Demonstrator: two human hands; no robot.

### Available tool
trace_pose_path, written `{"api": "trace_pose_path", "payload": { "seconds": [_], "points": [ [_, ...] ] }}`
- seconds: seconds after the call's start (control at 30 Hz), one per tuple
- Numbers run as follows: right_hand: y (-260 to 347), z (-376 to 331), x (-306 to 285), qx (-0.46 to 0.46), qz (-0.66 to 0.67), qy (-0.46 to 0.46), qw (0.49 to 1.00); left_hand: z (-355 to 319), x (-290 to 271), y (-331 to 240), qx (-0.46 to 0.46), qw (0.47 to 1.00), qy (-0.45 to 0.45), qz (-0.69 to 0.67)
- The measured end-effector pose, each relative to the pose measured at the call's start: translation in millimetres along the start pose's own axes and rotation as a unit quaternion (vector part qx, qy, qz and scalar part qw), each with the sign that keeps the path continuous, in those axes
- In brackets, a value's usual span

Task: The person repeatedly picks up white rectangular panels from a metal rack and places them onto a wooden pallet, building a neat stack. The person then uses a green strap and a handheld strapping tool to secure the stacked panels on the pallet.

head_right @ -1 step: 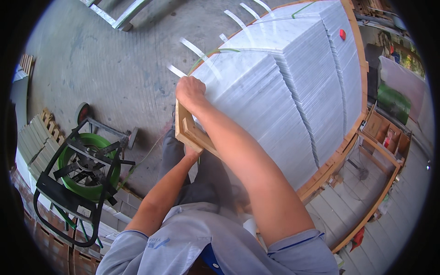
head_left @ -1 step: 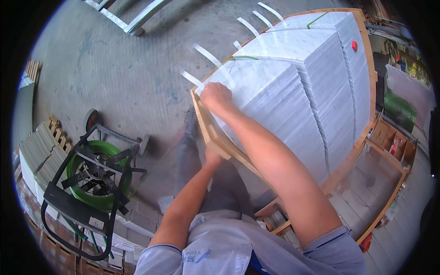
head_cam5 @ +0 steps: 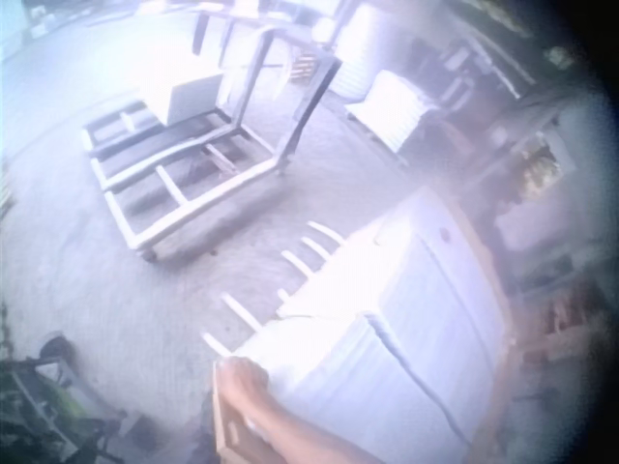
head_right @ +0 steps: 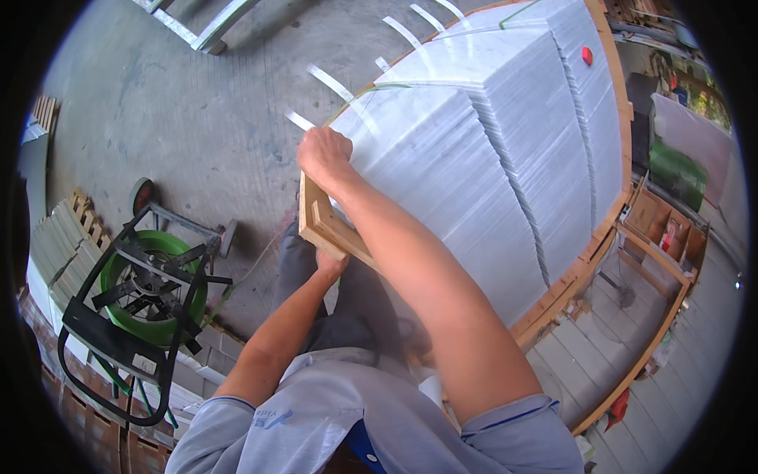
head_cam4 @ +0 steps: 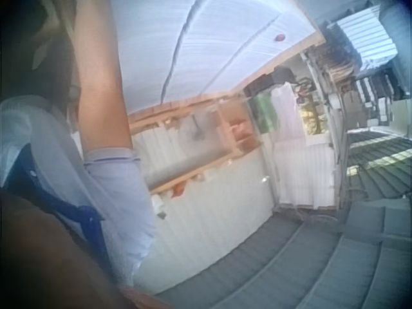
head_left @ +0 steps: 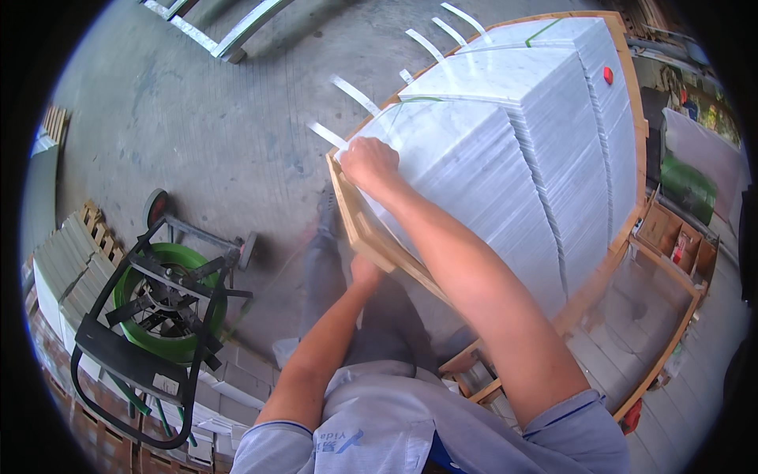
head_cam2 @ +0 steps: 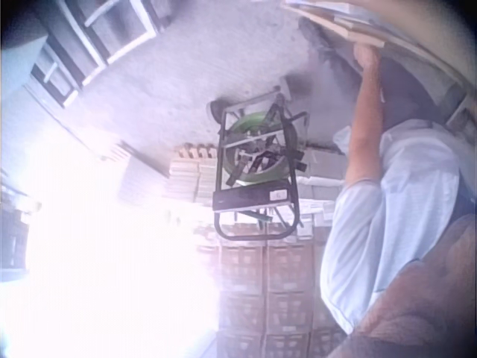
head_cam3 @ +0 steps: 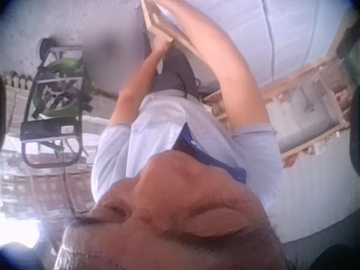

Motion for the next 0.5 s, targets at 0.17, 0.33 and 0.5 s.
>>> {"api": "trace_pose_path", "payload": {
  "seconds": [0.17, 0.33, 0.5],
  "points": [
    [-6, -63, -58, -0.092, 0.318, -0.010, 0.943, -9, -9, -2, -0.082, 0.988, 0.101, 0.078],
    [-73, -179, -67, -0.126, 0.569, 0.006, 0.813, -17, -2, 10, 0.015, 0.978, 0.005, 0.206],
    [-170, -317, 18, -0.056, 0.651, 0.042, 0.756, -32, 6, 26, -0.014, 0.971, 0.013, 0.237]
  ]
}}
Point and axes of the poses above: each hand's wrist, its own z-axis towards the middle knuckle, its own x-axis out of the palm, y = z × x, the point moved 4 cm from there along z, towards the middle knuckle, and after that the axes turned 3 degrees about y, right-handed, at the moved point
